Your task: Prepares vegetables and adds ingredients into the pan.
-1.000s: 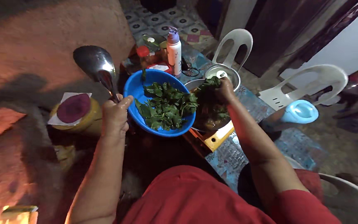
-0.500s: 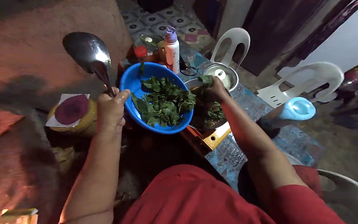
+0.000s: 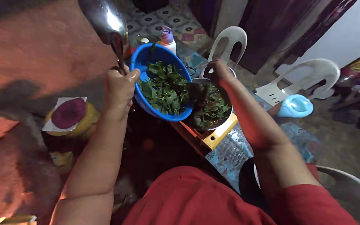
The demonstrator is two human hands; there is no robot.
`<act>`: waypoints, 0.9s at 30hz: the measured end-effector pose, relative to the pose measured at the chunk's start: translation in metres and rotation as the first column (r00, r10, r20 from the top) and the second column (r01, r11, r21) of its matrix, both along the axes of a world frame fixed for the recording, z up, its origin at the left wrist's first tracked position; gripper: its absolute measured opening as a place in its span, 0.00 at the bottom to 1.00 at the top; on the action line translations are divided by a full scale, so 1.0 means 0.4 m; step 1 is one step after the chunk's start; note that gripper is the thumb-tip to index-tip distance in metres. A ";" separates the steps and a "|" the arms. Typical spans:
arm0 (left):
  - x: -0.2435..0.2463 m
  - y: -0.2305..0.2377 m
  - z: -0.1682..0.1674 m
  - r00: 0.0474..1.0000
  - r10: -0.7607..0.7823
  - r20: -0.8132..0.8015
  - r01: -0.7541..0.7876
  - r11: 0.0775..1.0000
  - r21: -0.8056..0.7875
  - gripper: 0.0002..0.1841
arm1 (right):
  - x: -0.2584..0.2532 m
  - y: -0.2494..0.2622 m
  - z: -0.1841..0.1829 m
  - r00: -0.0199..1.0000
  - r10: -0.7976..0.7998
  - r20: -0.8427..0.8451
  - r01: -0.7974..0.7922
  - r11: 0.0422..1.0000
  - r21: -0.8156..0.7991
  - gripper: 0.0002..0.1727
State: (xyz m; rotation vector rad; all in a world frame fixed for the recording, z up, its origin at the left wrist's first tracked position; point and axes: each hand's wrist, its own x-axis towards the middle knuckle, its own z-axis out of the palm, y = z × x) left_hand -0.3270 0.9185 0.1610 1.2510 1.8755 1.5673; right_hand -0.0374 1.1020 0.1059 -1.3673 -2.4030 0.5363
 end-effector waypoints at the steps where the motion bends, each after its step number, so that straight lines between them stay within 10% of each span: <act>1: 0.002 0.012 -0.004 1.000 -0.007 -0.005 0.007 1.000 0.011 0.14 | -0.003 -0.015 0.014 0.996 0.023 -0.085 -0.022 1.000 0.011 0.12; 5: 0.019 0.048 -0.022 0.999 -0.025 -0.041 0.027 0.998 0.052 0.14 | -0.073 -0.108 0.015 0.920 0.201 -0.338 -0.215 0.977 -0.002 0.49; 8: 0.042 0.063 -0.032 1.000 -0.016 -0.016 0.016 1.000 0.000 0.13 | -0.170 -0.165 -0.028 0.937 0.346 -0.041 -0.338 0.931 0.141 0.73; 17: 0.050 0.048 -0.055 0.992 -0.021 0.124 0.026 0.999 -0.043 0.11 | -0.250 -0.109 -0.090 0.859 0.329 0.392 -0.407 0.904 0.134 0.56; 27: 0.031 0.070 -0.049 0.996 0.027 0.089 -0.018 0.995 -0.103 0.14 | -0.235 -0.088 -0.131 0.940 0.289 0.180 -0.314 0.941 0.127 0.22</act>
